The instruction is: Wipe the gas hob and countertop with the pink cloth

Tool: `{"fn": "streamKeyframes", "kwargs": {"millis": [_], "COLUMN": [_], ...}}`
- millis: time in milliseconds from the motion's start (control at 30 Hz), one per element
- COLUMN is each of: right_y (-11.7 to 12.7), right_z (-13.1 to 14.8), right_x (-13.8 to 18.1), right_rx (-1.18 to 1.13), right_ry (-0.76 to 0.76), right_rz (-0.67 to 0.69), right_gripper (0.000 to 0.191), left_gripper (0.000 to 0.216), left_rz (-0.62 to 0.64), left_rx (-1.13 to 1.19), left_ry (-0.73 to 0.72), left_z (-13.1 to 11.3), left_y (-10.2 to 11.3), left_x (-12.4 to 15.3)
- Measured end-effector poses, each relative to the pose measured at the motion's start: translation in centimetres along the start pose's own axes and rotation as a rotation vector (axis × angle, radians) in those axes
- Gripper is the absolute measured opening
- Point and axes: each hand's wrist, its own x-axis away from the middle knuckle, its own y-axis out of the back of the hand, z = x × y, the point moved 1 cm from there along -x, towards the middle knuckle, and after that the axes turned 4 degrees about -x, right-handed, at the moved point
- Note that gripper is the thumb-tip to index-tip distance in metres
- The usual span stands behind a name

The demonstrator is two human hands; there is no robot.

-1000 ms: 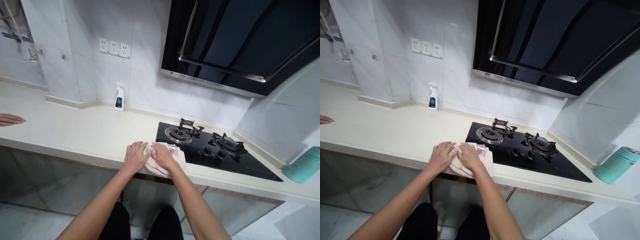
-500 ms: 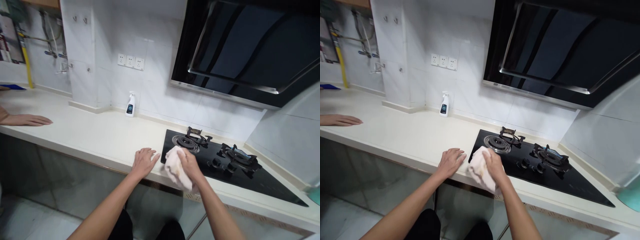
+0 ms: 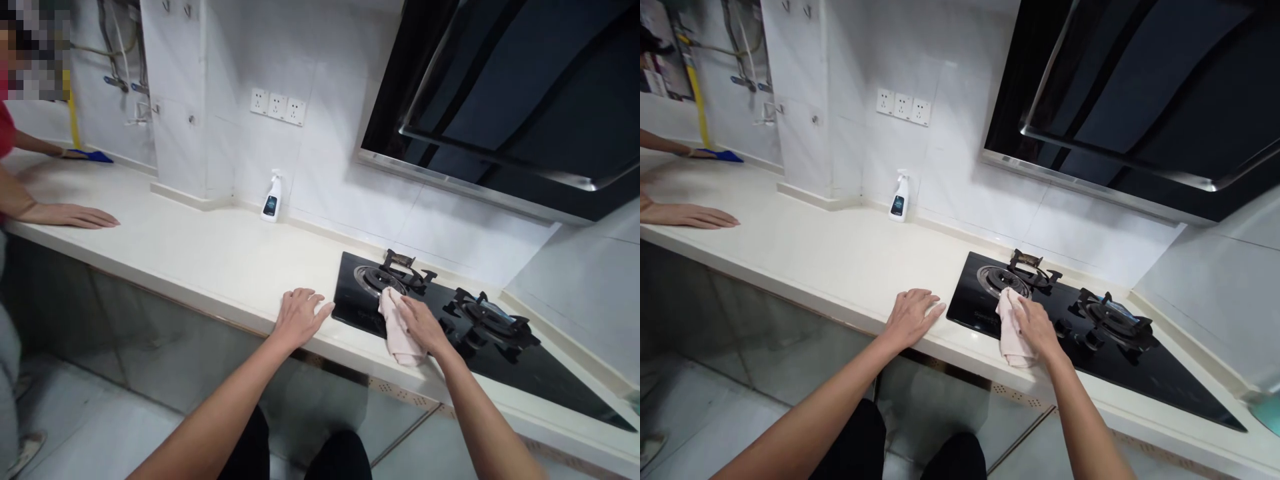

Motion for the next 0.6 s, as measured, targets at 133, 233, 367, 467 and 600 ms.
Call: {"fn": "streamKeyframes", "kwargs": {"millis": [133,233,367,467,600], "right_y": [-2.6,-3.9,-6.2,-8.1,-10.5], "right_z": [1.7,4.4,8.6,10.3,10.7], "right_x": [1.3,1.1,-0.6,-3.3,-8.0], "right_rx": [0.124,0.256,0.310,0.313,0.317], "right_ry": [0.072,0.161,0.310,0.318,0.258], "right_rz": [0.061,0.068,0.128,0.169,0.181], "right_gripper": [0.067,0.062,0.056,0.055,0.057], "left_gripper": [0.043,0.042,0.039,0.039,0.038], "left_rz": [0.052,0.072,0.047,0.025,-0.005], "left_rx": [0.007,0.003,-0.008,-0.028,-0.037], "left_ry": [-0.003,-0.001,-0.037,-0.065,-0.089], "left_z": [-0.3,-0.5,-0.5,-0.4,-0.4], "left_y": [0.3,0.4,0.4,0.4,0.5], "left_x": [-0.1,-0.1,0.1,0.4,0.7]}}
